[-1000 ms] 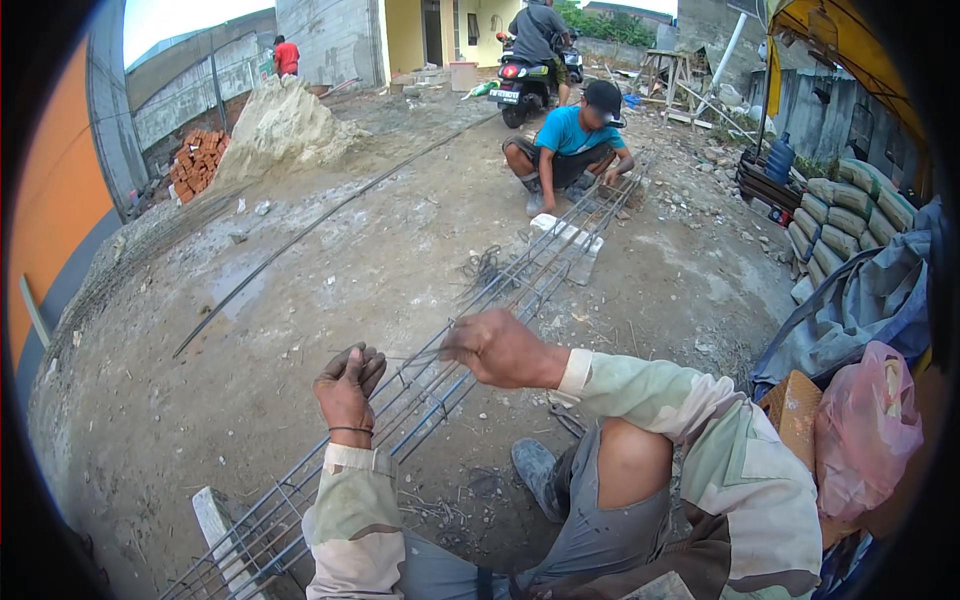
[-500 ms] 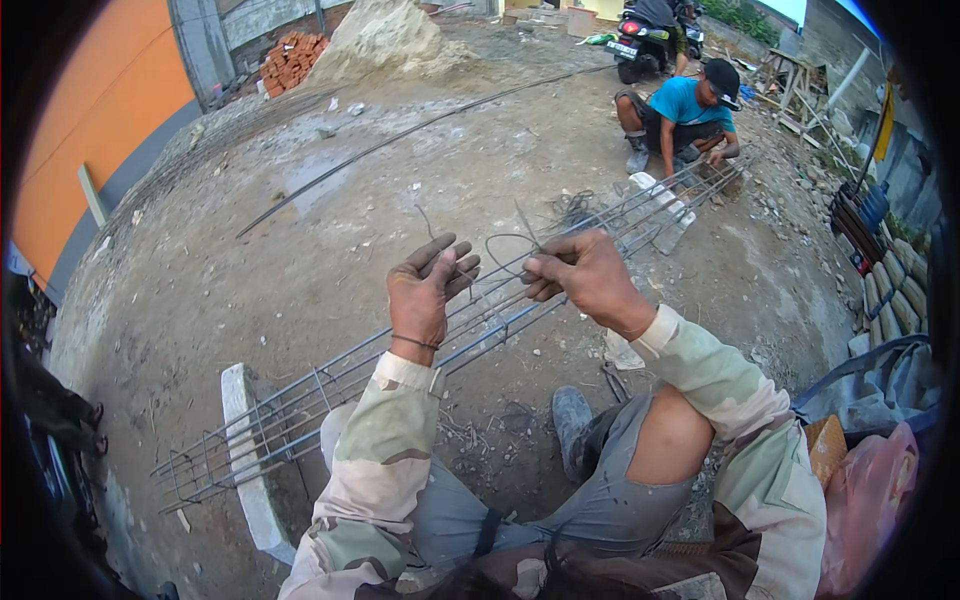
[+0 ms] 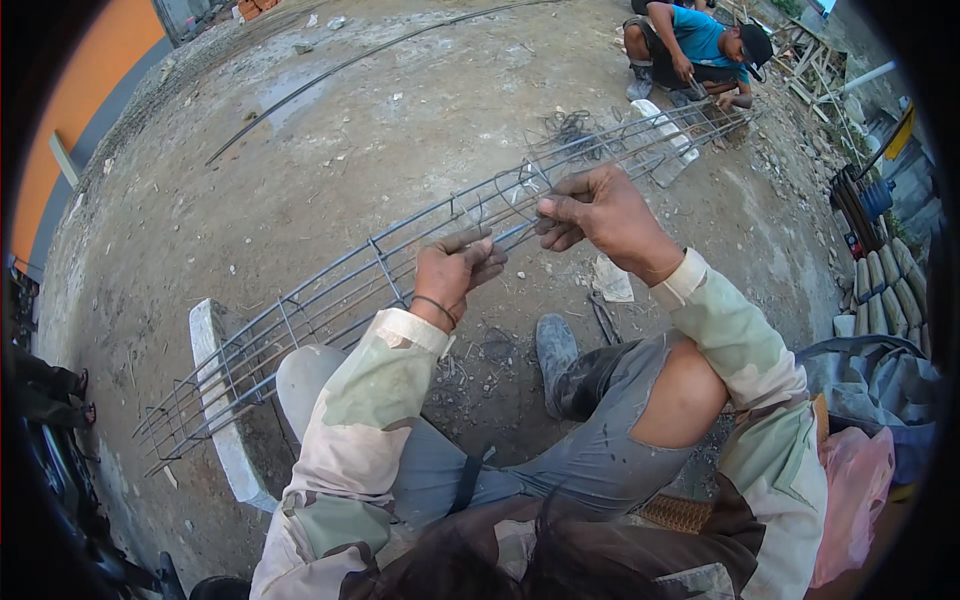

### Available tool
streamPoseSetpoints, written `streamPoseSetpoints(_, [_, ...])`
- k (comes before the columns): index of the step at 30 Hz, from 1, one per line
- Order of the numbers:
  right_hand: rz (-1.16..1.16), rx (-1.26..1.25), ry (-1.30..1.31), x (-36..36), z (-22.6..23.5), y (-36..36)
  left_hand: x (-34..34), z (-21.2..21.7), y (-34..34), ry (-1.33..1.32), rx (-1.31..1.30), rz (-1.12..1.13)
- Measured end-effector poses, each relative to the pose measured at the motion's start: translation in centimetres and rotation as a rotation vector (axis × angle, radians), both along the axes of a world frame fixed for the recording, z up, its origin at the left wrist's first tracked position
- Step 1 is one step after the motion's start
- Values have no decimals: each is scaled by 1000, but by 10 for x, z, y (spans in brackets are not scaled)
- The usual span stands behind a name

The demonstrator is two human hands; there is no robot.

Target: The person builds a rebar frame by wrapping tie wire around the metal bars and fastening the joints with pliers and by hand.

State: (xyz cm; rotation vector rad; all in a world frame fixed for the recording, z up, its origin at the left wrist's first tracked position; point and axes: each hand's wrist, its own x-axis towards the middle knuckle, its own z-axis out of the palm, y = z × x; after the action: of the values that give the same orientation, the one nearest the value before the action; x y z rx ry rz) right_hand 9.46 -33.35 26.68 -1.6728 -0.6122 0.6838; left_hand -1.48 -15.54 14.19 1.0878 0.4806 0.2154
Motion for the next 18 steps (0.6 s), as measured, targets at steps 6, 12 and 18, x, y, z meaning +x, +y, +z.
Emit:
streamPoseSetpoints(6, [-68, -362, 400, 31, -75, -16, -29, -88, -79, 329, -554, 38])
streamPoseSetpoints(12, [-17, -256, 458, 34, -125, 9, 13, -156, -41, 476, -785, 502])
streamPoseSetpoints(18, [-136, -180, 375, 30, -132, 38, 43, -168, -12, 291, -768, 623])
